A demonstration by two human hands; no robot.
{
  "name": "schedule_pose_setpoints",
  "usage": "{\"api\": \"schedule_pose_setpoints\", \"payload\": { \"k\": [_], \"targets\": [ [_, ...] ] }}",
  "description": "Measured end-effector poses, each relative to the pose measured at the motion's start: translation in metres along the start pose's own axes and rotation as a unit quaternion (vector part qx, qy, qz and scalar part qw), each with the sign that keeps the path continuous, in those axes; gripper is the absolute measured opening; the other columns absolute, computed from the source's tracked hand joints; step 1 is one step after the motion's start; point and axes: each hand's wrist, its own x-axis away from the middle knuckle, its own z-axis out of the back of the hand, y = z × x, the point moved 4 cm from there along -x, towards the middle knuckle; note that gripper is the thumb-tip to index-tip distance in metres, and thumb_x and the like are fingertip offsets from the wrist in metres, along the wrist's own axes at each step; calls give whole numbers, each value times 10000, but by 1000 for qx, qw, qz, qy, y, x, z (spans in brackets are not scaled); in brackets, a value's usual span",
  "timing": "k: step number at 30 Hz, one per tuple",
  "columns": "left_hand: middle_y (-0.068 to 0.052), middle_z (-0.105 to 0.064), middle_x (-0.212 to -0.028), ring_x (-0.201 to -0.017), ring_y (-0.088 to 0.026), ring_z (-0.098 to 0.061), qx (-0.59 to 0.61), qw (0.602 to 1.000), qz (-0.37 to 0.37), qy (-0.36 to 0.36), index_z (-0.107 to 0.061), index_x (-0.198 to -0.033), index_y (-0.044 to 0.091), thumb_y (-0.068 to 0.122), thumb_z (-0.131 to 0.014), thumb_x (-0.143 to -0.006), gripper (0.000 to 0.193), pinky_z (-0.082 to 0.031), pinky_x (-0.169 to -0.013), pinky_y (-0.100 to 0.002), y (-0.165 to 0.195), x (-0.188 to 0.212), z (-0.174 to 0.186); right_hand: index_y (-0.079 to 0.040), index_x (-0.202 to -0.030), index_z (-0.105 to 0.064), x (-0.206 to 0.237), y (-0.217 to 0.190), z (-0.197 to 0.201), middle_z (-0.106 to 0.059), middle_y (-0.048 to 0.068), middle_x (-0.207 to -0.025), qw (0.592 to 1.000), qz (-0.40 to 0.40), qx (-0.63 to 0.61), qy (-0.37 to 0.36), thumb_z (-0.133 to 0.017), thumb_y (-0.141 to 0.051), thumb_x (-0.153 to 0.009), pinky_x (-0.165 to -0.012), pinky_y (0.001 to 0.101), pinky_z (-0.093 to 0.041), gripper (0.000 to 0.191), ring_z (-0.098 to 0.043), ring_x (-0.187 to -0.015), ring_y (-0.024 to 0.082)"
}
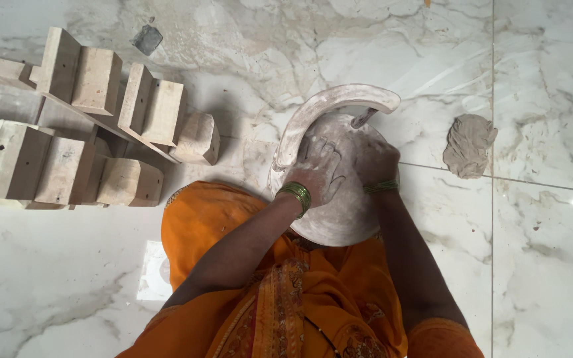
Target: The person sits on the floor and smooths a layer of wet clay over the round seat of a wooden chair frame, pressing and rubbing the clay with their hands and rotating the seat to coat the surface. They occasionally take small bits of clay from a pile beside them and press them into the seat while working the curved backrest area.
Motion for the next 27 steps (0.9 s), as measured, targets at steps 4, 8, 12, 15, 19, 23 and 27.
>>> {"api": "schedule_pose_setpoints", "payload": {
  "k": [4,8,12,15,19,23,27],
  "targets": [
    [-145,-257,-1659,-1550,-321,-138,12,1000,3,1,-417,-1497,76,513,-380,-1003,661,-132,-1228,-521,-2,-1,0,-109,-981,-704,-16,1,-21,-690,65,-799,993,-72,-4,-89,-652,-145,-978,-662,409,-574,63,-703,-741,265],
    [-136,-270,-1653,-1549,-323,-149,0,1000,2,-2,-429,-1489,77,522,-379,-1016,651,-180,-1236,-514,-4,0,-1,-107,-971,-708,-24,-4,-15,-699,64,-816,998,-43,2,-51,-645,-122,-894,-662,414,-567,101,-706,-754,277],
    [-160,-290,-1661,-1556,-336,-185,53,999,4,-3,-449,-1484,85,507,-402,-1014,634,-271,-1212,-491,-4,2,0,-110,-1053,-719,-14,-5,4,-719,86,-906,999,-39,-32,17,-669,-131,-934,-672,403,-558,131,-702,-799,292],
    [-159,-319,-1626,-1533,-349,-207,27,1000,-3,5,-430,-1494,77,514,-444,-986,670,-258,-1197,-515,-4,1,4,-104,-1060,-715,-15,-7,-1,-714,72,-884,999,-28,-28,2,-668,-97,-966,-711,409,-577,106,-713,-807,272],
    [-152,-345,-1609,-1529,-354,-229,-1,1000,-10,15,-435,-1477,77,534,-467,-973,681,-255,-1211,-513,-5,1,8,-104,-1009,-729,-27,-9,-21,-712,84,-821,999,-25,13,-33,-666,-168,-816,-655,421,-571,213,-701,-741,290],
    [-162,-327,-1642,-1529,-351,-237,71,997,9,7,-426,-1494,85,533,-460,-970,690,-258,-1195,-504,-5,3,5,-109,-1041,-715,-18,-6,-9,-718,76,-871,999,-34,-4,-12,-643,-127,-903,-678,414,-573,156,-708,-787,282],
    [-159,-326,-1625,-1528,-358,-208,23,1000,-7,5,-417,-1511,108,527,-475,-962,693,-166,-1233,-534,-4,0,1,-127,-953,-712,-2,-1,5,-698,77,-784,996,-74,23,-39,-676,-151,-930,-614,428,-551,49,-697,-732,297]
  ]
}}
